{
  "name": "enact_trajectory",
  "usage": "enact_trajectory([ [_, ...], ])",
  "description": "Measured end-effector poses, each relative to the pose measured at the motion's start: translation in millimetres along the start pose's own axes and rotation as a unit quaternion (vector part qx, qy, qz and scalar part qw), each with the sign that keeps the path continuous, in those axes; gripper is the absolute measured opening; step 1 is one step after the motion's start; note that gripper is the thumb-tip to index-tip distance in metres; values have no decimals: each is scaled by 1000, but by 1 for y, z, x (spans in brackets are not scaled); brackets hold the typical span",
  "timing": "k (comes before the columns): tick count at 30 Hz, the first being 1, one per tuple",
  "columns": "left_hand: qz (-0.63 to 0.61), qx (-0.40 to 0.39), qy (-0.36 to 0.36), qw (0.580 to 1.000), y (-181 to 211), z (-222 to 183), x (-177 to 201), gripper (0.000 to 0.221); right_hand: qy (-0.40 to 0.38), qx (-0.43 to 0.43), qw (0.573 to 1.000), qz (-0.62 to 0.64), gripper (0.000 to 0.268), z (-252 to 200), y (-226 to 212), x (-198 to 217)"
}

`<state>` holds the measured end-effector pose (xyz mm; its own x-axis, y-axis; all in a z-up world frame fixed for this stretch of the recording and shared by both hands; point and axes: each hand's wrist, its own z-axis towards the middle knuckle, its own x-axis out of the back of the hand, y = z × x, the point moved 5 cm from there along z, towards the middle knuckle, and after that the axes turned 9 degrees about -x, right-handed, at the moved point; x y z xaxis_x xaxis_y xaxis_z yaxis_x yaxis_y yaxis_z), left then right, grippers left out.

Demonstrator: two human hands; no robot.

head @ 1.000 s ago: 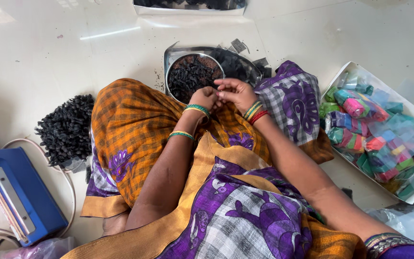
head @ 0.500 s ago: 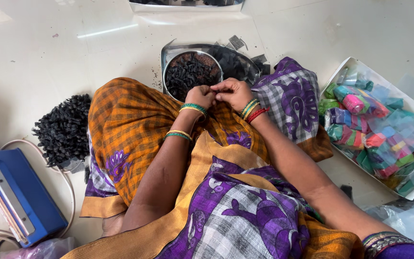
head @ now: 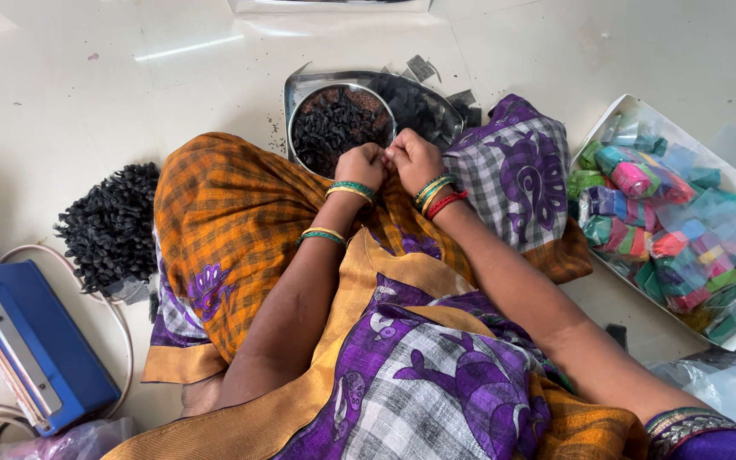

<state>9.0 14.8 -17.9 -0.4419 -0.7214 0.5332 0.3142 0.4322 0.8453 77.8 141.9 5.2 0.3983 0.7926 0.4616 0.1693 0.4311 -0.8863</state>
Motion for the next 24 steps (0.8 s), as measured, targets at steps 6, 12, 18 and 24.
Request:
enact_trajectory([
  [6,64,-78,21,995,12,-1,-1,13,47,25,996,-72,33,1,3,0],
  [12,82,-147,12,986,16,-3,-2,12,-61,-146,987,4,54,14,35,-5],
  [18,73,-50,-18,996,-8,4,3,14,-126,-89,979,134,26,13,33,-13],
  [24,-117,79,-93,986,-33,5,-6,21,-171,-99,962,186,6,10,29,-12],
])
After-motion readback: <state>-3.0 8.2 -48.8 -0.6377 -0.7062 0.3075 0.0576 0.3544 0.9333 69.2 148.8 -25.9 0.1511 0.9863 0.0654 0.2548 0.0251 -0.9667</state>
